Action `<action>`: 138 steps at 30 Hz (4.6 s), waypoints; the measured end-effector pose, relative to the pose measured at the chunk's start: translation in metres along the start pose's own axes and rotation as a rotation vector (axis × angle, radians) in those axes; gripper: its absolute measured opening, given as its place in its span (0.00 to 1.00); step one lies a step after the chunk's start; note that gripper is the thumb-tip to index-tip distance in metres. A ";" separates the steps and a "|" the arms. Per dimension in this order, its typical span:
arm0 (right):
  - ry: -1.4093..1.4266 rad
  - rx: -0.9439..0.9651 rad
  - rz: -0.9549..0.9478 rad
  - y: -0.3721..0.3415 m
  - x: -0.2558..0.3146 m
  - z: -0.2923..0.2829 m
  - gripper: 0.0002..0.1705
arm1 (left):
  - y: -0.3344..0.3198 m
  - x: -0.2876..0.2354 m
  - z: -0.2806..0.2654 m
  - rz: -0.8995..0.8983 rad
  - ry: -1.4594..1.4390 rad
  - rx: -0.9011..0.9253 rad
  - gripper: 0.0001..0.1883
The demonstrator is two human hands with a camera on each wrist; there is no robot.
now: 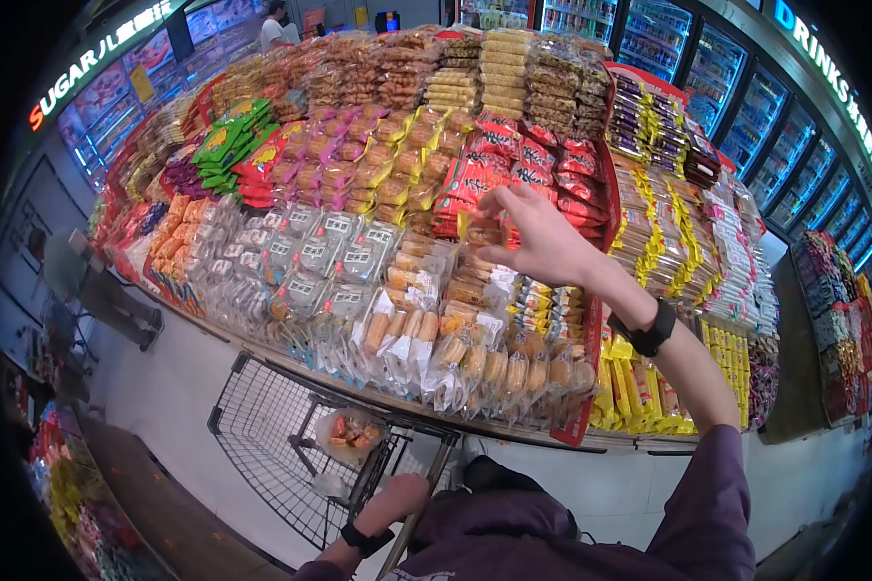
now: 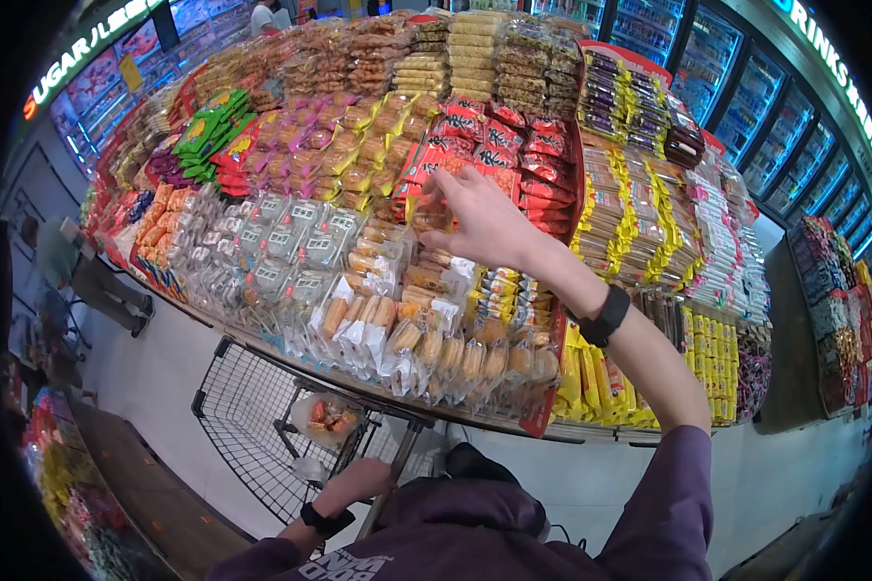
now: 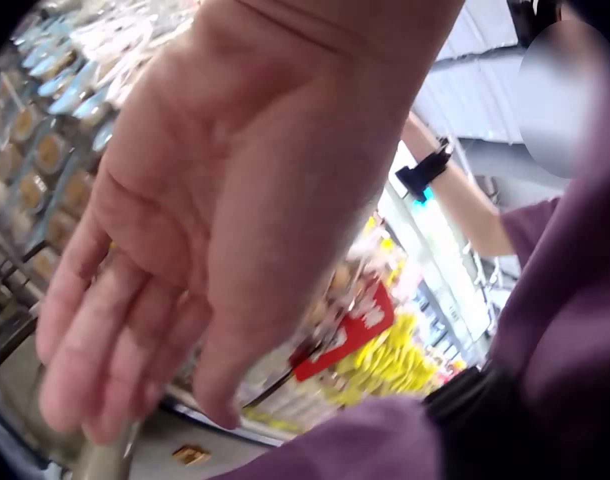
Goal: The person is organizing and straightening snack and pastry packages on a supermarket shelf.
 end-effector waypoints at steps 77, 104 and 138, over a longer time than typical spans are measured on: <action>-0.332 0.319 0.032 0.166 -0.078 0.105 0.28 | 0.216 0.116 -0.468 0.480 0.036 -0.960 0.20; -0.200 0.371 -0.066 0.147 -0.079 0.123 0.13 | 0.217 0.089 -0.447 0.544 0.382 -0.976 0.18; -0.217 0.052 0.253 0.287 -0.173 0.146 0.46 | 0.211 0.080 -0.445 0.508 0.339 -0.806 0.33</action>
Point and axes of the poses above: each hand's wrist, its own y-axis towards the middle knuckle, its own z-axis out of the palm, x = y × z, the point moved 8 cm from there along y, towards the middle knuckle, and after that the axes turned 15 degrees about -x, right-handed, at the moved point
